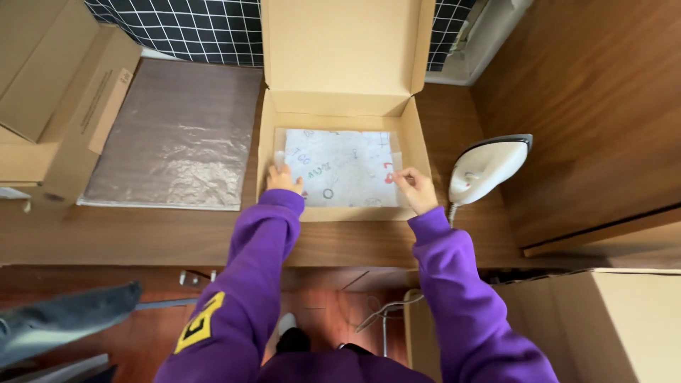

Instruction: The person is unboxing new garments from cardboard boxes, removing them from protective plastic bags, and hanging them on a clothing rack.

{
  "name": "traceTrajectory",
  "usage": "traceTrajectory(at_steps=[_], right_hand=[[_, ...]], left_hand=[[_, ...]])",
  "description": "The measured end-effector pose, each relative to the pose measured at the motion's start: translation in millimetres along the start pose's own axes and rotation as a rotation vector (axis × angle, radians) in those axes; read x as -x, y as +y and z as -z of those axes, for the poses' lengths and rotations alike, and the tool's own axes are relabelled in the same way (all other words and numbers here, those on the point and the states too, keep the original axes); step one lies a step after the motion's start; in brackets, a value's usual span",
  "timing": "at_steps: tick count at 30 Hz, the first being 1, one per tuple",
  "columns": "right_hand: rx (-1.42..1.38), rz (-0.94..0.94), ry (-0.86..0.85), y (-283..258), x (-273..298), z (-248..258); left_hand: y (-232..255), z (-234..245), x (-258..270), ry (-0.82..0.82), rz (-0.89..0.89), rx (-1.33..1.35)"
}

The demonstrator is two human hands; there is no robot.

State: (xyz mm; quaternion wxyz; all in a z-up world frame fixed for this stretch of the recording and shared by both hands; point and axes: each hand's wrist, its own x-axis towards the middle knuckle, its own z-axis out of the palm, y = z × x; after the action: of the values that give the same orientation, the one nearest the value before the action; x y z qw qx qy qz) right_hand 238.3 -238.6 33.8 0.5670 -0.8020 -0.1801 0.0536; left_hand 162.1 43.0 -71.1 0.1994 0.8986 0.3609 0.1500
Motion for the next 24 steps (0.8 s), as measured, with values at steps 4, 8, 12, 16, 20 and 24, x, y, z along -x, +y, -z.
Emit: traceTrajectory(at_steps=[4, 8, 12, 16, 20, 24], right_hand=[[0.603, -0.337, -0.089, 60.6, -34.0, -15.6], [0.872, -0.486, -0.096, 36.4, -28.5, -29.0], [0.947, -0.572, -0.006, 24.0, -24.4, -37.1], [1.007, -0.637, 0.015, 31.3, -27.4, -39.9], [0.993, -0.671, -0.041, 25.0, -27.3, -41.5], [0.986, -0.687, -0.136, 36.2, -30.1, -40.5]], left_hand=[[0.2, -6.6, -1.5, -0.138, 0.078, -0.020], [8.5, -3.3, 0.5, -0.121, 0.109, -0.065], [11.8, -2.2, 3.7, -0.256, 0.165, -0.093], [4.2, -9.8, 0.0, -0.412, 0.170, -0.033], [-1.9, -15.8, -3.6, -0.580, 0.109, -0.060], [4.9, 20.0, -6.1, -0.681, 0.083, 0.066]])
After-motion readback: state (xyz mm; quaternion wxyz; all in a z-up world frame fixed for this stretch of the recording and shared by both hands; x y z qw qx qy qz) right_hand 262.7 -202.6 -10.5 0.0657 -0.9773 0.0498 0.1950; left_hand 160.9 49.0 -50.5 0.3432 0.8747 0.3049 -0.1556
